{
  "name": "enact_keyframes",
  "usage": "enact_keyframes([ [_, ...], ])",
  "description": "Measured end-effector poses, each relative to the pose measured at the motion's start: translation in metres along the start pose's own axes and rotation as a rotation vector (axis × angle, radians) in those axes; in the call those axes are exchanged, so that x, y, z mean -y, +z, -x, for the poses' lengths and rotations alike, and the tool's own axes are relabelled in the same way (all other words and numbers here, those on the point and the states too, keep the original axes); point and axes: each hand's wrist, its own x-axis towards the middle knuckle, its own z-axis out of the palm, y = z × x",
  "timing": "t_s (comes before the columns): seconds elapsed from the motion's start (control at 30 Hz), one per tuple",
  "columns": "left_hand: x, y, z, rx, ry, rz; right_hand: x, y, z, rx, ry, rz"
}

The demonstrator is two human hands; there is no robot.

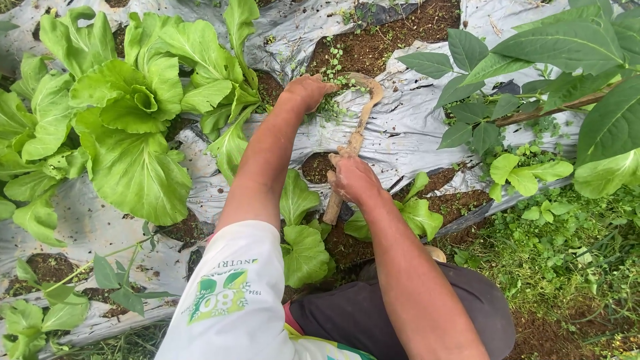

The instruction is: The person sits on the ground in a garden bed and uses a hand hoe to loosen soil and remove weeds around leafy green plants. They pull weeds by hand and gather them into a pile, occasionally using the hoe to clear the area.

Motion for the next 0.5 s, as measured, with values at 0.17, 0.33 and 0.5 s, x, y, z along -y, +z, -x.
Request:
enact_keyframes([
  [0.17, 0.004, 0.022, 0.002, -0.216, -0.009, 0.090, 0.008, -0.004, 0.008, -0.064, -0.012, -0.072],
  [0.33, 0.037, 0.046, 0.001, -0.459, 0.067, 0.307, 0.000, -0.004, 0.011, -0.058, -0.059, 0.046],
  [0.5, 0.062, 0.064, 0.011, -0.577, 0.131, 0.496, -0.014, 0.009, 0.009, -0.115, 0.085, -0.256],
])
